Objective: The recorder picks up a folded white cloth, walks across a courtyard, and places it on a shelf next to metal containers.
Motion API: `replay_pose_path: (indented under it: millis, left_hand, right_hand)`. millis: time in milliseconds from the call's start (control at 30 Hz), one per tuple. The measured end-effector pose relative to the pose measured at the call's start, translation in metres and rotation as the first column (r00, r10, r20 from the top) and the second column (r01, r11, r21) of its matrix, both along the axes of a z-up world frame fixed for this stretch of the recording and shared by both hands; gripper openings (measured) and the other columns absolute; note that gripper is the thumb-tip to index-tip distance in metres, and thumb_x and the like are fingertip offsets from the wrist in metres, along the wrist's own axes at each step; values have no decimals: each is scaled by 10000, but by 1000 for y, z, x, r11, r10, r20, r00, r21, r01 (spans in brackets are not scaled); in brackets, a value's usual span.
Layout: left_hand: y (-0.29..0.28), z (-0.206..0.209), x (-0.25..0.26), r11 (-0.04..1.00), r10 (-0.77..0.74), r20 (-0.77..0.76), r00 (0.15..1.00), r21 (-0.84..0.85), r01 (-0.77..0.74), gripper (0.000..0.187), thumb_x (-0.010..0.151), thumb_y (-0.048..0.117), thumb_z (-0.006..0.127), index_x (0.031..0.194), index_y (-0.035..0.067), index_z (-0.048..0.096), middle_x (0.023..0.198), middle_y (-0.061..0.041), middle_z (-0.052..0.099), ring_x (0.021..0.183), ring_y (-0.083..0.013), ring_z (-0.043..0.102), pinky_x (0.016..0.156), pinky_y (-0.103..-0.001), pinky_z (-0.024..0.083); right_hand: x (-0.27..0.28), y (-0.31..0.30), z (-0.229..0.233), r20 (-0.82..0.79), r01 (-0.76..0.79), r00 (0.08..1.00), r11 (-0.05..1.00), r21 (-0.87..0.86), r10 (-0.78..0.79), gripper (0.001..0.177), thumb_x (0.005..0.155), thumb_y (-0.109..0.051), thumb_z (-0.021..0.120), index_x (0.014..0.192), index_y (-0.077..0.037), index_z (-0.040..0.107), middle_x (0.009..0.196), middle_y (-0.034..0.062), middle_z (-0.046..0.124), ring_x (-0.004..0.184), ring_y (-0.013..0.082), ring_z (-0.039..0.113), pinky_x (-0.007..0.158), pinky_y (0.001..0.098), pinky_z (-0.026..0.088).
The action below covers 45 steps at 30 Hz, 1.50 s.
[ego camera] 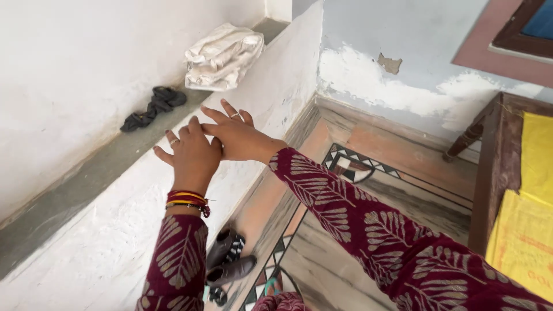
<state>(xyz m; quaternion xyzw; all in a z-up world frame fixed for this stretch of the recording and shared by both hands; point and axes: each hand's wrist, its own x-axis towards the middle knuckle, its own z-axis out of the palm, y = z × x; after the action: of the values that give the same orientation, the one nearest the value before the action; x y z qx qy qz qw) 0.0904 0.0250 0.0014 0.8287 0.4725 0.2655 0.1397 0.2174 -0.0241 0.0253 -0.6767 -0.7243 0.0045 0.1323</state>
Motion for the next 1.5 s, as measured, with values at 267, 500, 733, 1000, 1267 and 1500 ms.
replay_pose_path:
  millis: [267, 500, 733, 1000, 1267, 1500]
  left_hand:
    - [70, 4, 77, 1000, -12, 39, 999, -10, 12, 700, 870, 300, 670, 1488, 77, 426, 1468, -230, 487, 1478, -543, 236, 1103, -792, 19]
    - [159, 6, 140, 999, 24, 90, 996, -37, -21, 678, 865, 257, 647, 1487, 92, 433, 1482, -217, 483, 1463, -542, 249, 1099, -793, 42]
    - [222, 10, 181, 999, 2, 90, 996, -39, 1, 630, 894, 251, 636, 1472, 87, 448, 1486, -223, 482, 1474, -534, 265, 1112, -791, 57]
    - [261, 2, 220, 997, 38, 210, 977, 55, -51, 661, 887, 216, 659, 1492, 89, 425, 1516, -241, 419, 1464, -537, 256, 1072, -780, 138]
    - [299, 3, 262, 991, 131, 214, 968, 4, -135, 684, 882, 190, 677, 1506, 95, 412, 1535, -237, 398, 1464, -528, 273, 1087, -751, 203]
    - [328, 2, 323, 980, 200, 221, 954, -28, -199, 699, 884, 206, 709, 1496, 78, 397, 1518, -247, 404, 1451, -499, 303, 1095, -715, 220]
  right_hand:
    - [75, 71, 6, 22, 28, 999, 999, 15, -29, 640, 826, -236, 756, 1421, -340, 544, 1674, 55, 237, 1548, 463, 93, 1163, 655, 179]
    - [134, 162, 10, 28, 14, 1000, 1000, -4, -14, 633, 852, -252, 758, 1440, -319, 533, 1692, 56, 222, 1559, 455, 89, 1178, 653, 170]
    - [172, 227, 12, -7, 44, 999, 999, -33, -44, 691, 854, -274, 762, 1482, -313, 477, 1682, 56, 217, 1544, 474, 84, 1165, 665, 163]
    - [207, 269, 11, -28, -5, 1000, 1000, 2, 5, 702, 866, -277, 746, 1505, -292, 456, 1678, 74, 224, 1550, 455, 95, 1158, 687, 171]
    - [252, 318, 11, -10, -102, 995, 995, 3, 102, 721, 851, -282, 762, 1499, -282, 446, 1674, 72, 221, 1551, 439, 83, 1168, 685, 146]
    - [315, 358, 10, -39, -165, 986, 986, -20, 164, 701, 840, -205, 751, 1477, -308, 475, 1677, 62, 219, 1560, 422, 76, 1181, 663, 148]
